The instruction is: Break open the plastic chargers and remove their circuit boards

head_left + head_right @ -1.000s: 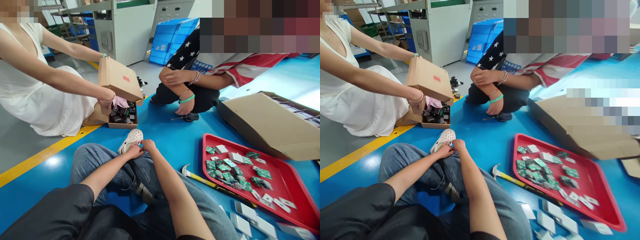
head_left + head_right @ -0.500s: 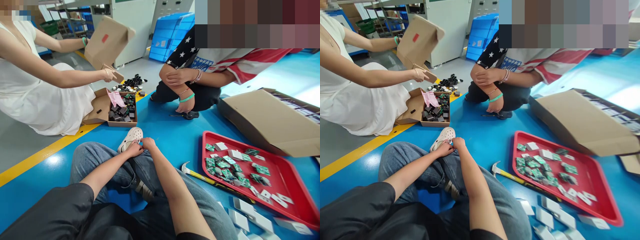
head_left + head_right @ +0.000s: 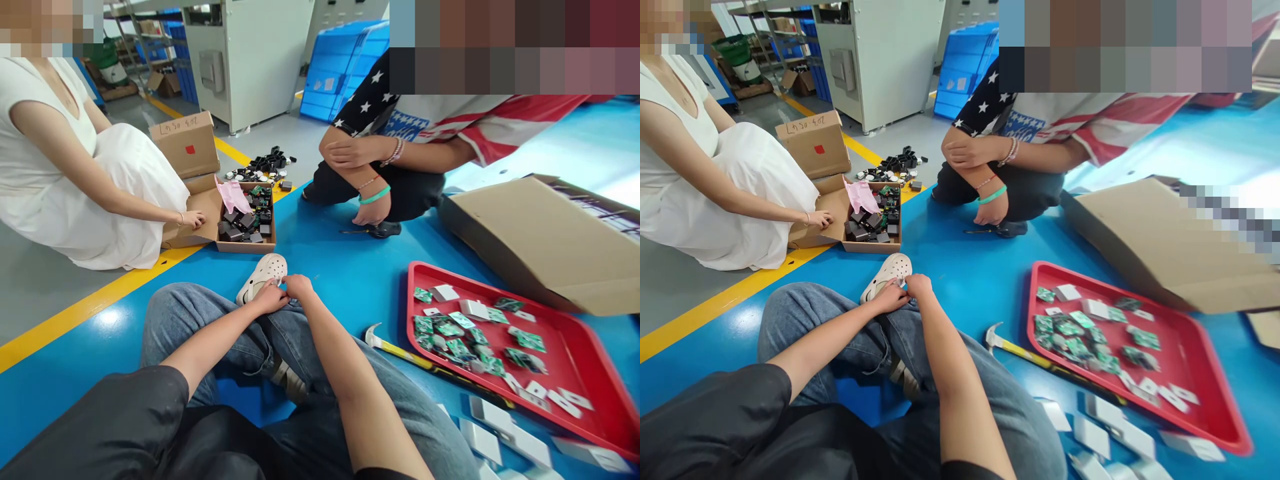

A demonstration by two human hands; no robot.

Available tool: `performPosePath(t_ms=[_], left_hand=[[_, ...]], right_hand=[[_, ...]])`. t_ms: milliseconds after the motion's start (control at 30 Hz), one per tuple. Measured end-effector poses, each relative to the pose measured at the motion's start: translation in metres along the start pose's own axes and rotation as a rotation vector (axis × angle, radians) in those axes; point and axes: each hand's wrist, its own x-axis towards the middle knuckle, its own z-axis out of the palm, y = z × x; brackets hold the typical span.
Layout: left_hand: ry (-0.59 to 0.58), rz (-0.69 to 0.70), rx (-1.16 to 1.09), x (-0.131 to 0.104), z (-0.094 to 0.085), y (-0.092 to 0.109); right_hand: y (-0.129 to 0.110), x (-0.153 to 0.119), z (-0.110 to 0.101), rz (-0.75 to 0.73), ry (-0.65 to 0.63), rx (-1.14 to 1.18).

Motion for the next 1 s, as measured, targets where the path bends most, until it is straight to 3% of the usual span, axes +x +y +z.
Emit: performPosePath(t_ms=[433, 1000], left_hand=[[0.011, 0.003, -0.012, 0.0036, 0.0094, -0.0068], [0.034, -0.004, -0.024, 0.0018, 0.008, -0.0052]], right_hand=[[-0.0017, -0.0025, -0.0036, 0.006, -0.008, -0.006], [-0.0031, -0.0046, -0.0055, -0.008, 0.009, -0.008]])
